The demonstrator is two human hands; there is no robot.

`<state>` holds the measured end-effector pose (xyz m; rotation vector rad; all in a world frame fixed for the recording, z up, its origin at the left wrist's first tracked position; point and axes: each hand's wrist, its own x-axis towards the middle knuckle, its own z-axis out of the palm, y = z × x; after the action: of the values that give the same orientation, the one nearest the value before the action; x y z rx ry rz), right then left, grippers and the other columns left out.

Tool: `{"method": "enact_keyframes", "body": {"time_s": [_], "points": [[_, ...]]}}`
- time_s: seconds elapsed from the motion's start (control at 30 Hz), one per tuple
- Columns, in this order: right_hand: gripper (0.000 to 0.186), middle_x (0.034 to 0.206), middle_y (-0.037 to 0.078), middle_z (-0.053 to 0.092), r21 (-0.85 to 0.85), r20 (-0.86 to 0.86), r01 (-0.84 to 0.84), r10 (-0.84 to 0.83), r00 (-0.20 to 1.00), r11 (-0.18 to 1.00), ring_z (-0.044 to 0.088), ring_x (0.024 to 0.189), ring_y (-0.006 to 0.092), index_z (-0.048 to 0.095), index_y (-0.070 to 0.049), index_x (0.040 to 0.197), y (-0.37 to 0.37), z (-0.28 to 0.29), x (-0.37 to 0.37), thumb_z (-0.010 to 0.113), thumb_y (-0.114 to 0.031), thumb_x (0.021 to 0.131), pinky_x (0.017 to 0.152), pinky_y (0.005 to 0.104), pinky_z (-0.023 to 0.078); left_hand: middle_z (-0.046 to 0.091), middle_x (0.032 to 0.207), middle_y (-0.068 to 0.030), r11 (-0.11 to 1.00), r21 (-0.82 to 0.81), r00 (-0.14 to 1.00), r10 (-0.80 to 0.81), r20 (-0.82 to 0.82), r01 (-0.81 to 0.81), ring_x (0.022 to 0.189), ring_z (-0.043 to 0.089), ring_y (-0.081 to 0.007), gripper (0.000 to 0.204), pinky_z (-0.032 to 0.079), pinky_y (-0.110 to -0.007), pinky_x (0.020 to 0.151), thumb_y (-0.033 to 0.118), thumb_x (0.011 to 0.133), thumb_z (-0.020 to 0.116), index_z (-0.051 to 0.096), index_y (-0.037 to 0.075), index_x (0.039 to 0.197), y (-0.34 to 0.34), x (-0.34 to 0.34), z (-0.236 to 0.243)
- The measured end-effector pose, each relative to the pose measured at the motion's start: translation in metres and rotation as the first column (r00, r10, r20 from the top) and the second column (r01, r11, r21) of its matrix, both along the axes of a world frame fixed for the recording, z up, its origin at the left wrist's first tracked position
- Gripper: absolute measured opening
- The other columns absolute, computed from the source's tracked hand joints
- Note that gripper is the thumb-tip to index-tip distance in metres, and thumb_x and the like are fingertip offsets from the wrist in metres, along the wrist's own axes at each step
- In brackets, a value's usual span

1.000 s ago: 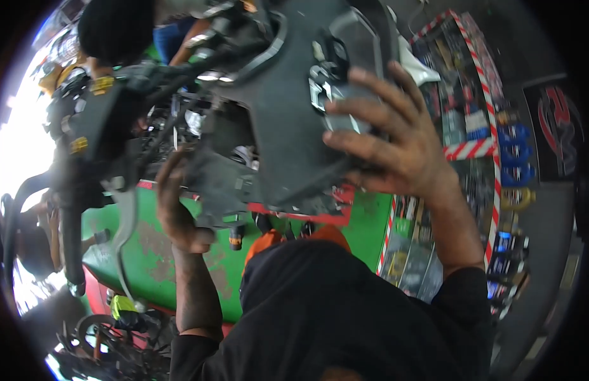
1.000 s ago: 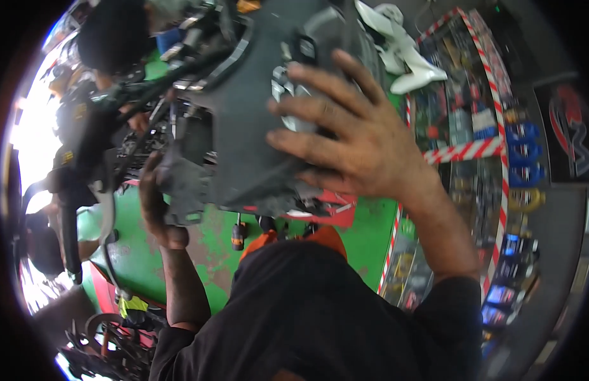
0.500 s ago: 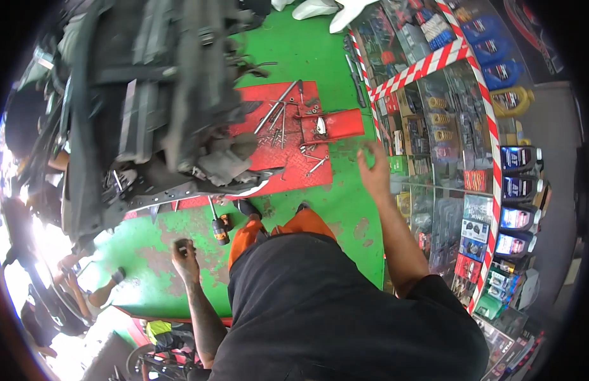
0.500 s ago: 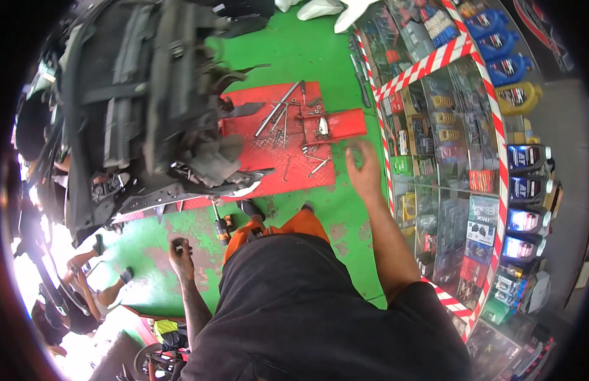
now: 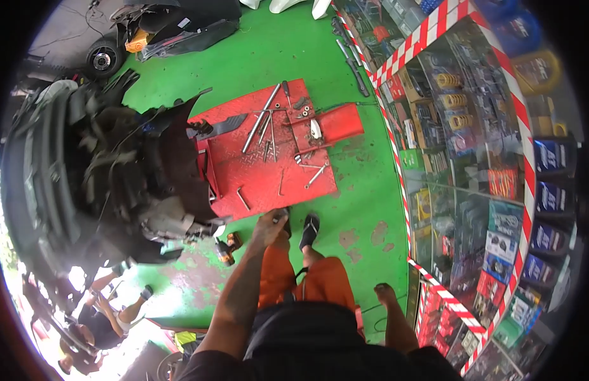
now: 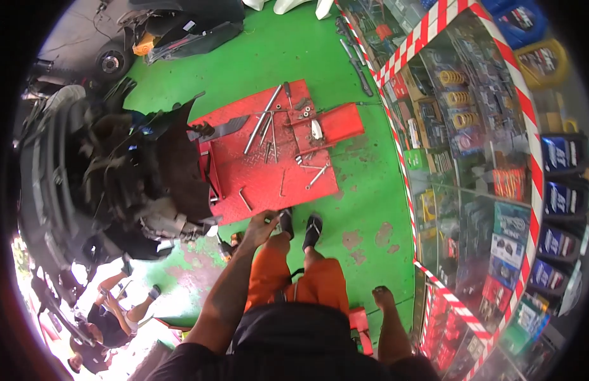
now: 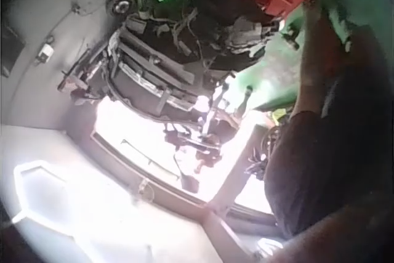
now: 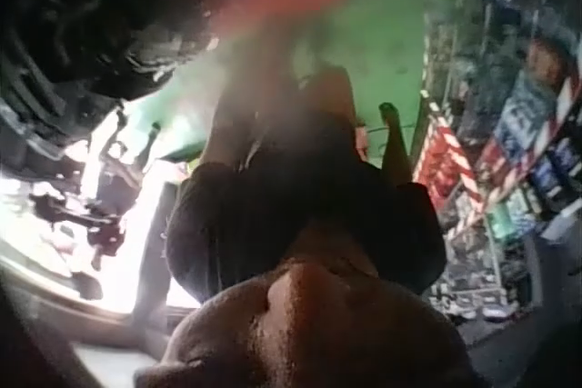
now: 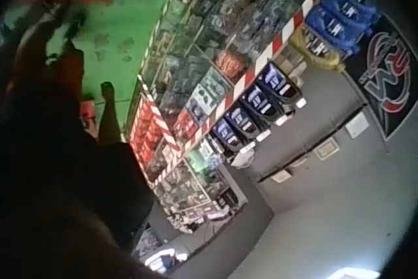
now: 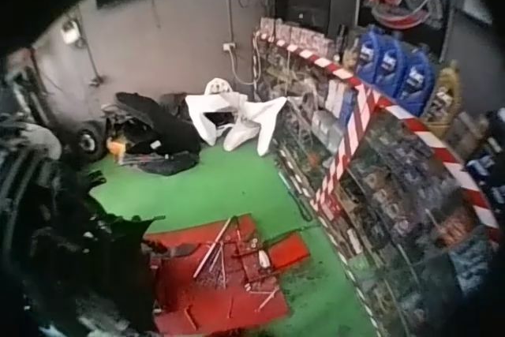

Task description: Disassembling and inspecting the front fairing and headlight assembly of a motorcycle in a service bay.

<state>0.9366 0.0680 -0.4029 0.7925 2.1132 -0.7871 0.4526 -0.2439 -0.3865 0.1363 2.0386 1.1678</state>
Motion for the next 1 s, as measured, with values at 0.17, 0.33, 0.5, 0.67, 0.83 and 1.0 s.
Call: {"method": "enact_keyframes", "body": {"time_s": [0.17, 0.33, 0.5, 0.67, 0.83, 1.0], "points": [[0.032, 0.104, 0.018, 0.068, -0.004, -0.191, 0.281, -0.277, 0.942, 0.96, 0.065, 0.1, 0.0293, 0.066, -0.003, 0.105, -0.027, -0.003, 0.01, 0.056, -0.03, 0.092, 0.087, 0.0404, 0.05, 0.066, 0.076, -0.0077, 0.891, 0.124, 0.892, 0.41, 0.19, -0.436, 0.06, 0.063, -0.0134, 0.023, 0.046, -0.029, 0.052, 0.023, 0.093, 0.062, 0.065, 0.001, 0.097, 0.105, -0.122, -0.168], [0.044, 0.11, 0.019, 0.067, -0.078, 0.332, 0.483, -0.435, 0.837, 0.872, 0.064, 0.102, 0.031, 0.063, -0.003, 0.117, -0.021, 0.04, -0.088, 0.046, -0.04, 0.099, 0.086, 0.0399, 0.051, 0.068, 0.076, -0.0212, 0.944, -0.182, 0.955, 0.247, -0.167, -0.276, 0.071, 0.068, -0.0335, 0.032, 0.052, -0.044, 0.068, 0.028, 0.092, 0.058, 0.068, -0.001, 0.087, 0.186, -0.273, -0.296], [0.04, 0.105, 0.016, 0.067, -0.08, 0.303, 0.649, -0.602, 0.739, 0.756, 0.064, 0.094, 0.0294, 0.064, -0.006, 0.116, 0.003, -0.027, -0.183, 0.048, -0.037, 0.098, 0.08, 0.0394, 0.051, 0.069, 0.082, -0.0244, 0.917, -0.366, 0.859, -0.053, -0.509, -0.16, 0.084, 0.069, -0.0384, 0.035, 0.053, -0.049, 0.077, 0.03, 0.089, 0.058, 0.07, -0.003, 0.091, 0.242, -0.378, -0.385], [0.035, 0.1, 0.014, 0.068, -0.103, 0.227, 0.796, -0.765, 0.602, 0.596, 0.064, 0.086, 0.0278, 0.065, -0.008, 0.115, -0.031, -0.087, -0.223, 0.05, -0.035, 0.097, 0.073, 0.039, 0.051, 0.069, 0.09, -0.0262, 0.815, -0.576, 0.828, -0.278, -0.486, -0.065, 0.088, 0.068, -0.0407, 0.04, 0.054, -0.05, 0.078, 0.037, 0.087, 0.058, 0.069, -0.001, 0.092, 0.251, -0.433, -0.449], [0.032, 0.095, 0.012, 0.069, -0.088, 0.119, 0.872, -0.864, 0.489, 0.481, 0.064, 0.078, 0.0263, 0.066, -0.01, 0.114, -0.282, -0.009, 0.033, 0.052, -0.032, 0.096, 0.067, 0.0385, 0.051, 0.067, 0.098, -0.0277, 0.787, -0.603, 0.877, -0.194, -0.44, -0.129, 0.093, 0.067, -0.0414, 0.046, 0.054, -0.051, 0.08, 0.042, 0.09, 0.052, 0.066, -0.001, 0.096, 0.274, -0.424, -0.423], [0.028, 0.089, 0.009, 0.069, -0.273, -0.062, 0.839, -0.879, 0.472, 0.47, 0.064, 0.07, 0.0247, 0.066, -0.012, 0.113, -0.23, -0.03, 0.109, 0.054, -0.03, 0.095, 0.061, 0.0381, 0.05, 0.055, 0.068, -0.0166, 0.949, -0.095, 0.822, 0.208, -0.53, -0.301, 0.059, 0.057, -0.0282, 0.041, 0.043, -0.045, 0.054, 0.035, 0.102, 0.043, 0.051, -0.004, 0.094, 0.222, -0.322, -0.372]]}}
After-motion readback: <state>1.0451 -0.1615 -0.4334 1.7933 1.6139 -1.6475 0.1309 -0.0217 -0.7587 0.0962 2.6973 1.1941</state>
